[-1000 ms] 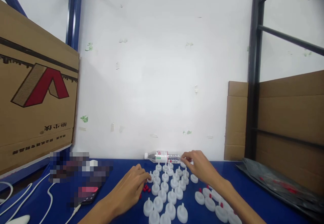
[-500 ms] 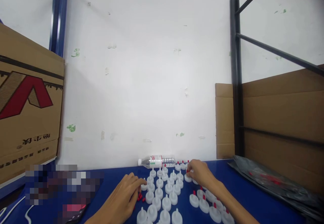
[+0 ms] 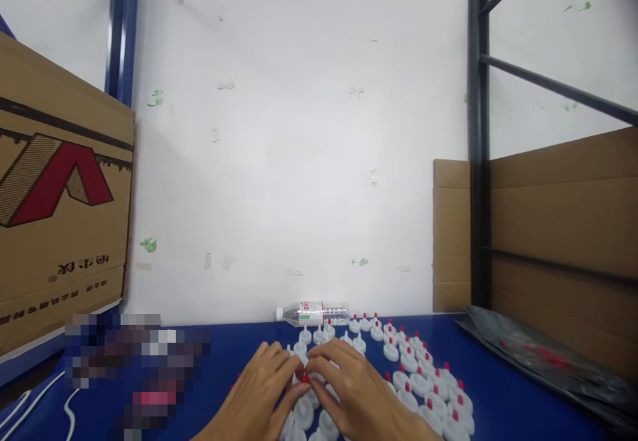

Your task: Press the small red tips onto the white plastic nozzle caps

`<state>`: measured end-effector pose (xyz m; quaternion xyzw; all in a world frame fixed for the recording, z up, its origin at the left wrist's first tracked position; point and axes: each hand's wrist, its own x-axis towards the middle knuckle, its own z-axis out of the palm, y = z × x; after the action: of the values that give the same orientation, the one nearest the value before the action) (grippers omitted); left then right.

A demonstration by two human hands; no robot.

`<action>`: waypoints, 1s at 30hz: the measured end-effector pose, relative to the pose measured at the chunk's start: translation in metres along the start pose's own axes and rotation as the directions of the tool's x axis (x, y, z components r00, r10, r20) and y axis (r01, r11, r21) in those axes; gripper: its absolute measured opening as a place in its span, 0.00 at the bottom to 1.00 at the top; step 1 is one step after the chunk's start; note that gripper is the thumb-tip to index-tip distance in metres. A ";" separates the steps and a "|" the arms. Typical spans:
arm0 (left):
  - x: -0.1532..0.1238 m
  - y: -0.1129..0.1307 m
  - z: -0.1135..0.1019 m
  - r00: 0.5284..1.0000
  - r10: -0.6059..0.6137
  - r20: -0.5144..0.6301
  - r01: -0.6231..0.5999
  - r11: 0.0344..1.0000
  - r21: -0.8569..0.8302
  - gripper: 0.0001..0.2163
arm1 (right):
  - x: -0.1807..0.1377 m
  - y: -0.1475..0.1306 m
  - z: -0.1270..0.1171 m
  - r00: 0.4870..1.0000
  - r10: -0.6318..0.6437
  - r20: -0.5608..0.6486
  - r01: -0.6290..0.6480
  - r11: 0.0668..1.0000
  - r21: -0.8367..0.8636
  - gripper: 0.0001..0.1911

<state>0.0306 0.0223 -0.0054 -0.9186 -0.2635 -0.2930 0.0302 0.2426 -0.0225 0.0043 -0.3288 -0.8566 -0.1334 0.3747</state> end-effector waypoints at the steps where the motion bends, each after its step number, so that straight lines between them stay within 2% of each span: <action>1: 0.000 0.001 0.001 1.000 0.007 0.000 -0.007 1.000 -0.011 0.06 | 0.000 -0.001 0.000 1.000 -0.003 -0.002 0.003 1.000 0.003 0.10; 5: -0.001 -0.001 0.003 1.000 0.002 -0.027 -0.003 1.000 -0.030 0.07 | -0.003 0.004 0.000 0.999 -0.022 0.032 0.022 1.000 -0.008 0.13; 9: -0.001 -0.003 0.009 0.994 0.079 -0.069 -0.076 0.996 0.039 0.08 | -0.006 0.009 0.008 0.994 -0.111 0.015 0.112 0.991 -0.067 0.11; 12: 0.001 0.000 0.011 0.997 0.046 -0.062 -0.047 0.999 -0.012 0.13 | -0.005 0.025 0.007 0.992 -0.123 0.026 0.125 0.985 -0.120 0.08; 14: 0.002 0.001 0.010 0.998 -0.007 -0.058 0.002 0.996 -0.088 0.16 | -0.005 0.046 -0.001 0.998 -0.054 -0.008 0.052 0.984 -0.170 0.10; 16: 0.002 -0.001 0.007 0.997 -0.049 -0.063 0.039 0.989 -0.144 0.18 | -0.007 0.071 -0.013 0.995 0.070 -0.071 -0.084 0.975 -0.206 0.08; 18: 0.002 -0.007 0.006 0.995 -0.076 -0.059 0.067 0.988 -0.139 0.18 | -0.011 0.093 -0.025 0.968 0.211 -0.137 -0.238 0.942 -0.235 0.05; 20: 0.000 -0.018 0.007 0.994 -0.099 -0.044 0.096 0.993 -0.061 0.18 | -0.016 0.108 -0.032 0.930 0.324 -0.172 -0.360 0.897 -0.256 0.05; 22: -0.003 -0.030 0.010 0.987 -0.140 -0.084 0.142 0.990 0.020 0.17 | -0.020 0.114 -0.033 0.902 0.399 -0.163 -0.430 0.859 -0.278 0.04; 24: -0.006 -0.041 0.013 0.976 -0.150 -0.157 0.160 0.986 0.051 0.12 | -0.023 0.116 -0.029 0.883 0.452 -0.131 -0.469 0.827 -0.309 0.03; 25: -0.007 -0.044 0.013 0.973 -0.170 -0.156 0.181 0.982 0.053 0.11 | -0.025 0.116 -0.027 0.871 0.477 -0.116 -0.487 0.809 -0.329 0.03; 28: -0.005 -0.047 0.012 0.985 -0.166 -0.043 0.168 0.984 0.050 0.11 | -0.024 0.116 -0.023 0.831 0.551 -0.076 -0.533 0.748 -0.396 0.05; 30: -0.002 -0.047 0.010 0.990 -0.139 -0.013 0.140 0.989 0.054 0.11 | -0.019 0.116 -0.022 0.806 0.591 -0.035 -0.546 0.719 -0.430 0.07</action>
<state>0.0111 0.0636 -0.0198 -0.8954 -0.3350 -0.2912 0.0358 0.3414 0.0450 0.0031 -0.6548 -0.6829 -0.1754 0.2723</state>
